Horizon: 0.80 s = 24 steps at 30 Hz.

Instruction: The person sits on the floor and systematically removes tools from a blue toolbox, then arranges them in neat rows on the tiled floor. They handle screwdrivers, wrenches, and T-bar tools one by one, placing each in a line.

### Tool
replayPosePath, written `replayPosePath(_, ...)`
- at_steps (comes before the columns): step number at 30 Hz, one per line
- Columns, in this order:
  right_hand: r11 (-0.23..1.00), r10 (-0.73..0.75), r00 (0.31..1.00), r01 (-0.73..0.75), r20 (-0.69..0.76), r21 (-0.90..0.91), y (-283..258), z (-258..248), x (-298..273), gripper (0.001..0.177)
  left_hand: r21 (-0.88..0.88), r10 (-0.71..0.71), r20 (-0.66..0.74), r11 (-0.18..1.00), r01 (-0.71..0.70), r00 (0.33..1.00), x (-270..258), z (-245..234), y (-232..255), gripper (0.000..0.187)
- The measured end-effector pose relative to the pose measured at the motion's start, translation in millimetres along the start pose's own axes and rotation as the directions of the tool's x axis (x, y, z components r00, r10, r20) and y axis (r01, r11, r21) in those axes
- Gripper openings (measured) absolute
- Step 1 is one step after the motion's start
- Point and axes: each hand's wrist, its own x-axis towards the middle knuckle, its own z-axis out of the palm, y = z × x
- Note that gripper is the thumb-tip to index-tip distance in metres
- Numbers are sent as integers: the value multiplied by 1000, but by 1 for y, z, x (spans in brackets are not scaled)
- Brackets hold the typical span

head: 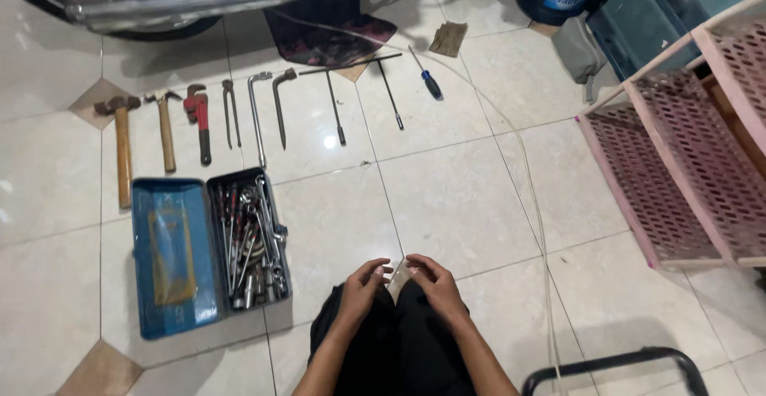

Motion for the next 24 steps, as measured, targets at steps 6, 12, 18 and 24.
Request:
replayPosePath(6, 1000, -1, 998, 2, 63, -22, -20, 9, -66, 33, -61, -100, -42, 993, 97, 994, -71, -11, -2, 32)
replayPosePath(12, 998, -45, 984, 53, 174, -42, -22, 20, -88, 34, -111, -73, -6, 991, 72, 997, -95, -9, 1, 32)
replayPosePath(18, 993, -60, 961, 84, 270, -79, -38, 39, -101, 35, -132, 31, -56, 991, -38, 998, -101, -4, 3, 30)
replayPosePath(24, 982, -46, 936, 106, 348, -155, -48, 60, -91, 33, -29, 53, -310, 997, -65, 949, -111, -29, 11, 26)
